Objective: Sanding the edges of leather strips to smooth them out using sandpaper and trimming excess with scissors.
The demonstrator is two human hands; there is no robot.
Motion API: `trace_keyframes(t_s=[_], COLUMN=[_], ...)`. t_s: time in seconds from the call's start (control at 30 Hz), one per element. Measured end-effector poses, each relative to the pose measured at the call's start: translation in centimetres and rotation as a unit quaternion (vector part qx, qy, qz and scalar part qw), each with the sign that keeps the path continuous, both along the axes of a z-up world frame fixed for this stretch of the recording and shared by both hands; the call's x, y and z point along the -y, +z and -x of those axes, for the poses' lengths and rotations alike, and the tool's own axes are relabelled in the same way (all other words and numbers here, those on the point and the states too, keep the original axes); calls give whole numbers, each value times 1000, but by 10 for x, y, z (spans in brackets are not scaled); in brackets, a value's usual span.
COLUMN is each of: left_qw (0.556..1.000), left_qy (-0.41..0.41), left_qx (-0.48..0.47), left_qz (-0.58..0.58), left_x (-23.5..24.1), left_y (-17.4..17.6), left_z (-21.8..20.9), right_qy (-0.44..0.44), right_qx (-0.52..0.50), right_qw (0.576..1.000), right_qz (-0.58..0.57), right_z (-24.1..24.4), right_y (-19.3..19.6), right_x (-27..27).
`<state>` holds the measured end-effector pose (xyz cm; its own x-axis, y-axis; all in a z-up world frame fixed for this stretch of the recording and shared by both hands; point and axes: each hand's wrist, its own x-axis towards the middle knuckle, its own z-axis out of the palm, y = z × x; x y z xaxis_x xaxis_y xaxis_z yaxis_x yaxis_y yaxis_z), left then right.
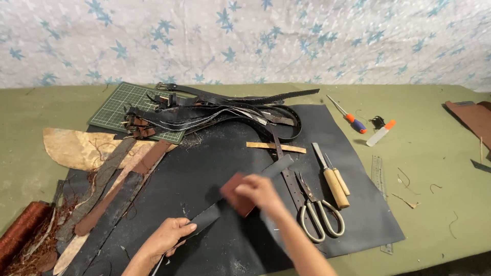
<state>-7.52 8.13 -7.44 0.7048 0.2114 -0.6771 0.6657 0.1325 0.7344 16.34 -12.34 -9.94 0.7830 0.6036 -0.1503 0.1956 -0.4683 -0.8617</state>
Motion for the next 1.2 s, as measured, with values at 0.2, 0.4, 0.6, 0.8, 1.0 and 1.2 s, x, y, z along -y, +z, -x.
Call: trace_keyframes(t_s=[0.2, 0.4, 0.6, 0.8, 1.0, 1.2], left_qw=[998, 1000, 1000, 987, 988, 984], left_qy=[-20, -1, -5, -88, -71, -75], left_qx=[58, -24, -25, -97, -85, -72], left_qz=[-26, 17, 4, -93, -103, -142], left_x=[-28, -49, -36, -62, -32, -23], left_y=[-37, -30, -25, -42, 16, 36], left_z=[21, 37, 32, 43, 30, 30], right_qy=[-47, -253, 93, -138, 50, 78], right_qx=[157, 213, -34, 68, 35, 95], right_qw=[982, 940, 992, 972, 994, 985], right_qz=[88, 86, 74, 179, 89, 123], right_z=[-54, -88, 33, -54, -49, -57], right_y=[-16, 7, 54, 51, 26, 16], right_x=[21, 93, 2, 68, 57, 64])
